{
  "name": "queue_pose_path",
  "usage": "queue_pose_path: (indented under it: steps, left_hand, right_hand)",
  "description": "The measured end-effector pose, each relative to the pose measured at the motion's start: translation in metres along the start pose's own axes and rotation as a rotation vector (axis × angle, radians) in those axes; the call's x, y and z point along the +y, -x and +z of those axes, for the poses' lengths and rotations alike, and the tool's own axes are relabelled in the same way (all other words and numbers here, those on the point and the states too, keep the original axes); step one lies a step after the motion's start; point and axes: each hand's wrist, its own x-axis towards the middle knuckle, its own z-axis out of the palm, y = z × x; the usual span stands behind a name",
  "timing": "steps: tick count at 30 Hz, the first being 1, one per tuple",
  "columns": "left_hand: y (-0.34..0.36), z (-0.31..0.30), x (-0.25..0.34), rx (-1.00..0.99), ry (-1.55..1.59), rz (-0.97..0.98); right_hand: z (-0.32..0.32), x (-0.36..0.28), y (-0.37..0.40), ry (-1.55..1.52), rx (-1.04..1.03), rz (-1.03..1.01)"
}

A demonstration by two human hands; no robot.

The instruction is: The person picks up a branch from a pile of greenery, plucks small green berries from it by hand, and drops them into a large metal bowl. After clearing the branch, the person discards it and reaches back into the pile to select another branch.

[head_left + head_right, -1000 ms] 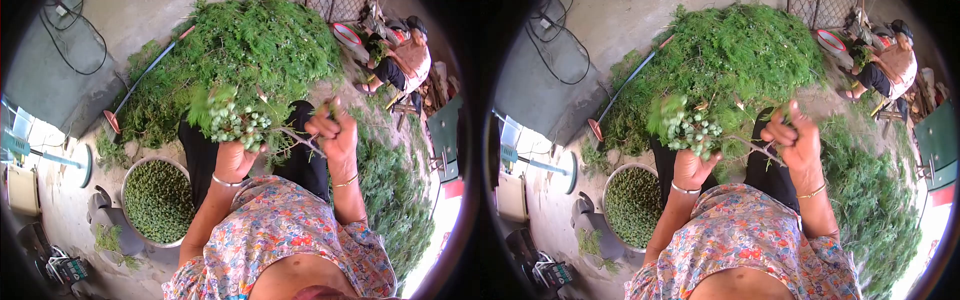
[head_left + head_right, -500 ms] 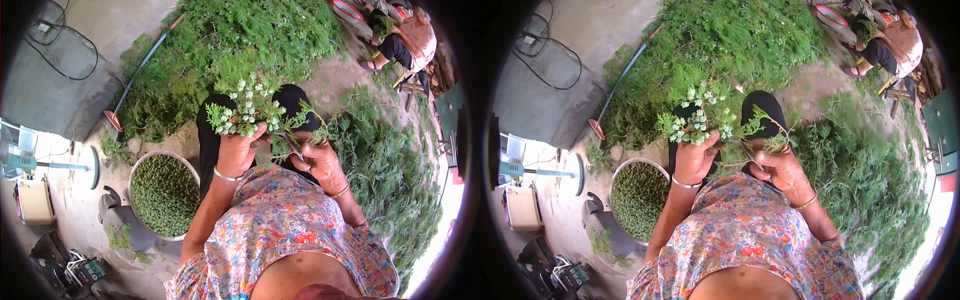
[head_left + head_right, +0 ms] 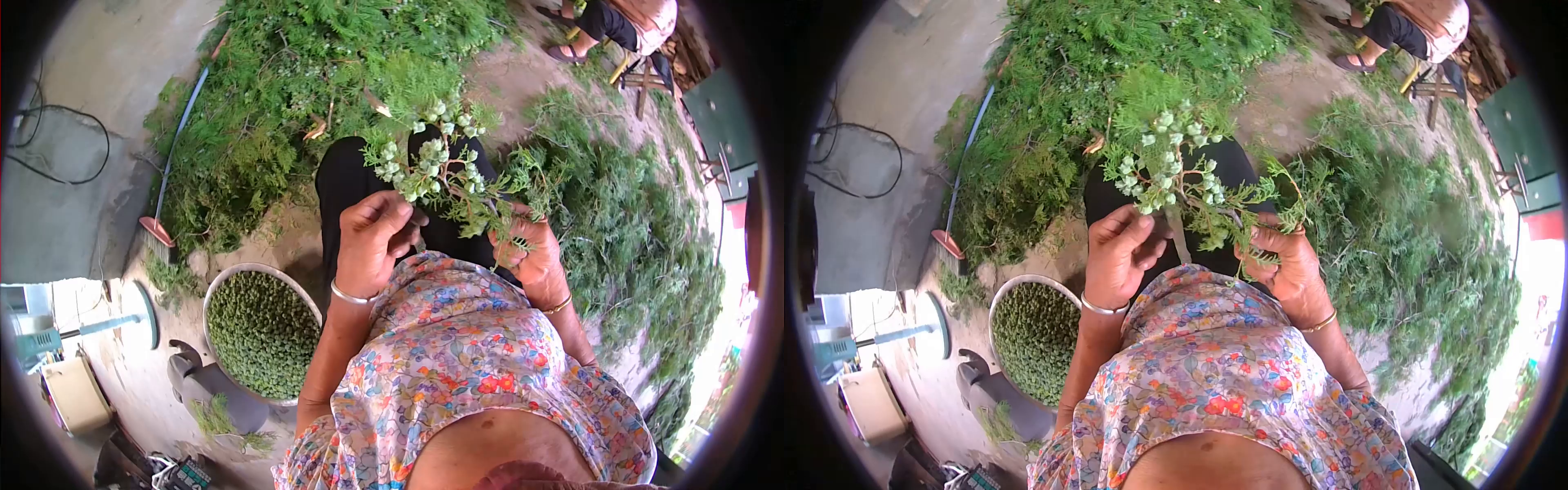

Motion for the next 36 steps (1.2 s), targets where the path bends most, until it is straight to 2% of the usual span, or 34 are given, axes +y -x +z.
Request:
queue_pose_path:
  steps: [1,2,4,5,7,8,9,11,13,17,19,20,21,23,27,31,33,36]
  left_hand:
    - [0.0,-0.003,0.0,-0.009,-0.002,-0.004]
    - [0.001,-0.008,0.0,0.11,-0.065,0.035]
    - [0.004,-0.009,0.0,0.306,-0.081,0.121]
    - [0.007,-0.007,0.0,0.303,-0.081,0.121]
    - [0.013,0.001,0.003,0.342,-0.497,0.466]
    - [0.016,0.011,0.008,0.257,-0.441,0.484]
    - [0.014,0.017,0.008,0.264,-0.442,0.489]
    - [0.006,0.026,0.007,0.157,-0.577,0.679]
    - [0.002,0.028,0.001,0.167,-0.567,0.616]
    - [-0.01,0.031,-0.015,0.288,-0.511,0.681]
    - [-0.009,0.024,-0.012,0.339,-0.729,0.624]
    - [-0.009,0.019,-0.013,0.35,-0.71,0.587]
    - [-0.008,0.012,-0.011,0.353,-0.709,0.582]
    - [-0.005,0.002,-0.008,0.297,-0.728,0.381]
    - [-0.001,0.015,0.001,0.267,-0.479,0.371]
    - [-0.002,0.008,-0.011,0.287,-0.438,0.325]
    - [0.002,0.003,-0.005,0.286,-0.498,0.254]
    - [0.004,-0.004,-0.002,0.294,-0.544,0.284]
  right_hand:
    - [-0.002,-0.001,0.003,-0.077,-0.027,0.014]
    - [-0.013,0.001,0.002,-0.179,-0.11,0.05]
    - [-0.012,-0.001,0.006,-0.178,-0.114,0.042]
    - [-0.011,-0.002,0.008,-0.175,-0.121,0.041]
    - [-0.007,-0.001,0.01,-0.172,-0.103,0.02]
    - [-0.005,0.0,0.011,-0.17,-0.087,0.002]
    - [-0.002,0.001,0.01,-0.167,-0.093,0.008]
    - [0.003,0.003,0.007,-0.106,-0.045,0.007]
    - [0.006,0.006,0.004,-0.034,-0.026,0.004]
    - [0.019,0.01,0.005,0.092,0.087,0.012]
    - [0.012,0.012,0.002,0.078,0.089,0.006]
    - [0.011,0.011,0.002,0.087,0.121,0.009]
    - [0.01,0.011,0.001,0.096,0.152,0.013]
    - [0.003,0.011,0.0,0.128,0.124,0.015]
    - [0.008,0.012,-0.001,0.204,0.122,0.035]
    - [0.012,0.015,-0.003,0.266,0.168,0.023]
    - [0.01,0.009,-0.003,0.189,0.133,0.076]
    - [0.011,0.009,0.0,0.203,0.119,0.064]
